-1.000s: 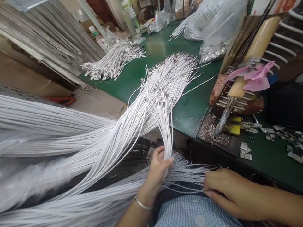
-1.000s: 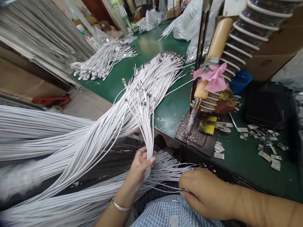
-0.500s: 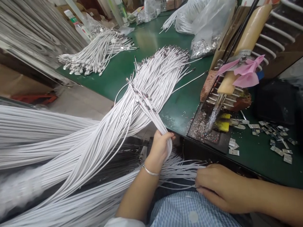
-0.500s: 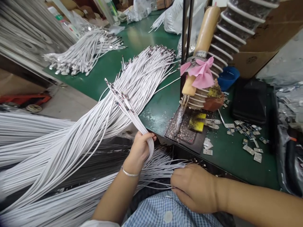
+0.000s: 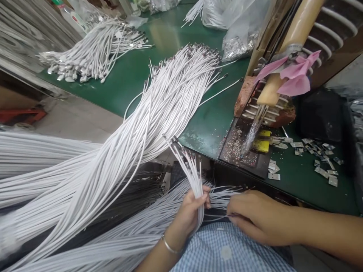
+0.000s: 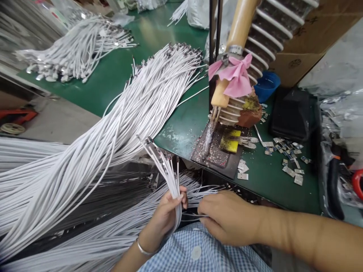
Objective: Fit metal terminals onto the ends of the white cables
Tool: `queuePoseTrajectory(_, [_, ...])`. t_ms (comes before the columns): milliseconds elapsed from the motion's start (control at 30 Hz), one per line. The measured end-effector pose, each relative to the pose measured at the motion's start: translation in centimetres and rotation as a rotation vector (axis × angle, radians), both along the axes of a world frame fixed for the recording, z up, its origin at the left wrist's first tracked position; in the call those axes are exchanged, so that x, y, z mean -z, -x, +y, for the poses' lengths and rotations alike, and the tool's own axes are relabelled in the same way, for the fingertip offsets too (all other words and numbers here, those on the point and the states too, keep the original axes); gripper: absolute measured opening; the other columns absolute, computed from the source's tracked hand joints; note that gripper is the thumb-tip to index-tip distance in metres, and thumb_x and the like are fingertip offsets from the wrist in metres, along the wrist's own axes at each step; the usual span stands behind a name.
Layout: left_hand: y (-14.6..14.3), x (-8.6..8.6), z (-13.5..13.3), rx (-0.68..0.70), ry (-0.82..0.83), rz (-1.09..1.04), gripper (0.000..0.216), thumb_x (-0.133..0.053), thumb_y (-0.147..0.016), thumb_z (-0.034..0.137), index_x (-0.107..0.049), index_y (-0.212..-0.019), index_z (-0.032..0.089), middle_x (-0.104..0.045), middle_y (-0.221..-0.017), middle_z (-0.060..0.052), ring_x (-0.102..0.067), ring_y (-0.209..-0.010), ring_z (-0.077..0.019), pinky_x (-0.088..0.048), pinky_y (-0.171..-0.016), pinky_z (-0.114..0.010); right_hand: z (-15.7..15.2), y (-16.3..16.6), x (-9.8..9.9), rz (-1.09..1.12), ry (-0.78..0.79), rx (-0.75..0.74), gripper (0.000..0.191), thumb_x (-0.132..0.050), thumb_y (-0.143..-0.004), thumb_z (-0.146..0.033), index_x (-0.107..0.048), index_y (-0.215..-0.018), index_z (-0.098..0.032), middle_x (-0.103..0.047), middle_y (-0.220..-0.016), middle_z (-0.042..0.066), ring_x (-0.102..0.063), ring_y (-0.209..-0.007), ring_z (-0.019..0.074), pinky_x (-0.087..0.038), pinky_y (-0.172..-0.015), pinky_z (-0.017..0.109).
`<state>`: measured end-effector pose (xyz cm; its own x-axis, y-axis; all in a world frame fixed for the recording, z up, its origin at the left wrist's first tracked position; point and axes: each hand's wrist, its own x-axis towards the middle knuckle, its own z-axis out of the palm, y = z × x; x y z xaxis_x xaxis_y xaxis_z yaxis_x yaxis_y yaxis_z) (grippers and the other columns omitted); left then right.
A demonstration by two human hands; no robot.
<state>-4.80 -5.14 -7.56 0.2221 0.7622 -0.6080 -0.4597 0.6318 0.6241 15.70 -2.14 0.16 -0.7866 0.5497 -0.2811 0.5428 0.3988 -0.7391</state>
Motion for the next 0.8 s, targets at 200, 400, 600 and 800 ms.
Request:
queuePoseTrajectory(200, [-0.2, -1.1, 0.9, 0.067, -0.044, 0.089, 0.030, -0.066, -0.071, 0.044, -0.060, -0.074, 0.014, -0.047, -0.040, 0.005, -0.035, -0.031, -0.0046, -0.025, -0.036, -0.018, 0.2, 0.2, 0.6, 0.056, 0.056, 0.222, 0.018, -0.040, -0.089, -0.021, -0.056, -0.084, -0.016, -0.059, -0.077, 0.003, -0.055, -0.069, 0.0140, -0.041, -0.064, 0.025])
queuePoseTrajectory(400, [0.3, -1.6, -0.3, 0.183, -0.064, 0.112, 0.031, -0.066, -0.071, 0.044, -0.059, -0.068, 0.014, -0.054, -0.041, 0.002, -0.044, -0.033, -0.0072, -0.032, -0.037, -0.018, 0.9, 0.4, 0.4, 0.161, 0.235, 0.450, 0.036, -0.028, -0.095, -0.030, -0.052, -0.071, -0.015, -0.049, -0.060, -0.001, -0.048, -0.057, 0.0108, -0.039, -0.056, 0.022])
queuePoseTrajectory(600, [1.1, -1.3, -2.8, 0.386, -0.007, 0.104, 0.030, -0.066, -0.072, 0.043, -0.060, -0.071, 0.013, -0.059, -0.048, 0.000, -0.051, -0.041, -0.0106, -0.041, -0.044, -0.021, 0.7, 0.3, 0.4, 0.232, 0.390, 0.528, 0.032, -0.032, -0.094, -0.035, -0.052, -0.078, -0.016, -0.052, -0.063, -0.002, -0.050, -0.060, 0.0109, -0.041, -0.059, 0.023])
queuePoseTrajectory(800, [0.9, -1.9, -2.5, 0.433, -0.091, 0.129, 0.025, -0.062, -0.077, 0.038, -0.061, -0.077, 0.013, -0.063, -0.057, -0.003, -0.056, -0.051, -0.0123, -0.044, -0.052, -0.023, 0.7, 0.4, 0.2, 0.261, 0.476, 0.591, 0.024, -0.042, -0.088, -0.032, -0.049, -0.072, -0.016, -0.049, -0.059, -0.003, -0.045, -0.055, 0.0102, -0.039, -0.053, 0.022])
